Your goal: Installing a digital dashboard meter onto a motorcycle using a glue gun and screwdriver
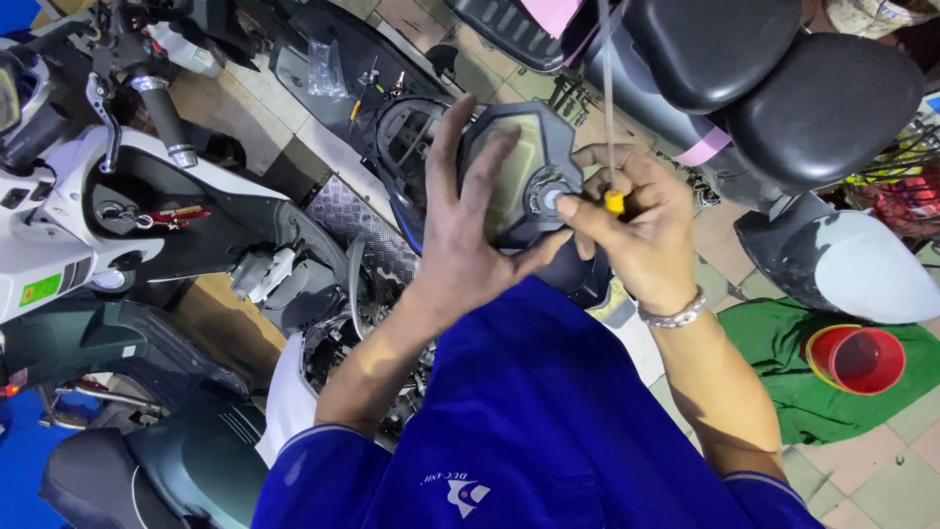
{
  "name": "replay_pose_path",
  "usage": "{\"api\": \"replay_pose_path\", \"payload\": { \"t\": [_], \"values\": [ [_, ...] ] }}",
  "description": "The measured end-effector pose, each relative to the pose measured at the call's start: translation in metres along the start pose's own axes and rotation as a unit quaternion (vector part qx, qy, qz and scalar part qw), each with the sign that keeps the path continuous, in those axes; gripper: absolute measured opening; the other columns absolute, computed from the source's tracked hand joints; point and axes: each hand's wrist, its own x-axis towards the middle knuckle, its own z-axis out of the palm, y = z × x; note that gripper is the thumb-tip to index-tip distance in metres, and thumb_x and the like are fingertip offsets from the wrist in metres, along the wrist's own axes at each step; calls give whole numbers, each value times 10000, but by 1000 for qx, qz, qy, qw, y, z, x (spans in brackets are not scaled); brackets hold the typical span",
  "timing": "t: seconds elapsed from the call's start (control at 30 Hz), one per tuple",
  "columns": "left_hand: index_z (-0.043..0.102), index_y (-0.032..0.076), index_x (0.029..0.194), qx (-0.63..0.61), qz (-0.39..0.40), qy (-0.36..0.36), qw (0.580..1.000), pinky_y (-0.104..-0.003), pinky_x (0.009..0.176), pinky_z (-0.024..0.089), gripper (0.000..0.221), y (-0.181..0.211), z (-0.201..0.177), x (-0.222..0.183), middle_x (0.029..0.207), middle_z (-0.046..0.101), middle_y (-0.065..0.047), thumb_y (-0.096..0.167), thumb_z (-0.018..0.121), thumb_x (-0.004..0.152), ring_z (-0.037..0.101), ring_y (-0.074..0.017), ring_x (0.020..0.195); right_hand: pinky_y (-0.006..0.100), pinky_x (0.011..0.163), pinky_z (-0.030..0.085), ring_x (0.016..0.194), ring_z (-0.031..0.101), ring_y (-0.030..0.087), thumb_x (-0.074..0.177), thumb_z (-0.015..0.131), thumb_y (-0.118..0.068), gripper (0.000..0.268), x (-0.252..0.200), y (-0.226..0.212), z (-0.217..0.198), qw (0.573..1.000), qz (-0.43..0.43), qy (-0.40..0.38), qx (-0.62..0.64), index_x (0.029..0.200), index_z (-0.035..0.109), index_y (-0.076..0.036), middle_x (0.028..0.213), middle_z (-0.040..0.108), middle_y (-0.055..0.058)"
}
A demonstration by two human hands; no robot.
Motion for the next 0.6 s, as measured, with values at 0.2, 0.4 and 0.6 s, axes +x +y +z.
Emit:
{"api": "replay_pose_path", "payload": {
  "t": [0.2, 0.4, 0.6],
  "values": [
    [313, 13, 1508, -178, -111, 23, 977, -430, 1299, 389, 968, 10, -8, 4, 1532, 389, -180, 471, 816, 821, 449, -319, 1466, 178, 466, 456, 478, 546, 70, 907, 792, -12, 361, -7, 6, 1, 999, 16, 4, -45, 1210, 595, -17, 714, 548, -11],
    [268, 73, 1568, -142, -61, -110, 982, -552, 1350, 379, 986, -26, -16, -6, 1616, 364, -183, 501, 817, 869, 420, -341, 1528, 248, 797, 514, 897, 577, 120, 845, 857, -73, 428, -12, 25, -15, 984, -83, -60, -147, 1185, 620, 33, 1155, 688, 117],
    [551, 26, 1318, -127, 13, -267, 955, -449, 1005, 594, 667, -18, -18, -10, 1275, 585, -174, 429, 818, 859, 625, -307, 1157, 230, 612, 596, 623, 712, 91, 853, 813, -218, 471, -5, 14, -35, 920, -132, -324, -177, 1254, 624, -59, 949, 790, 9]
  ]
}}
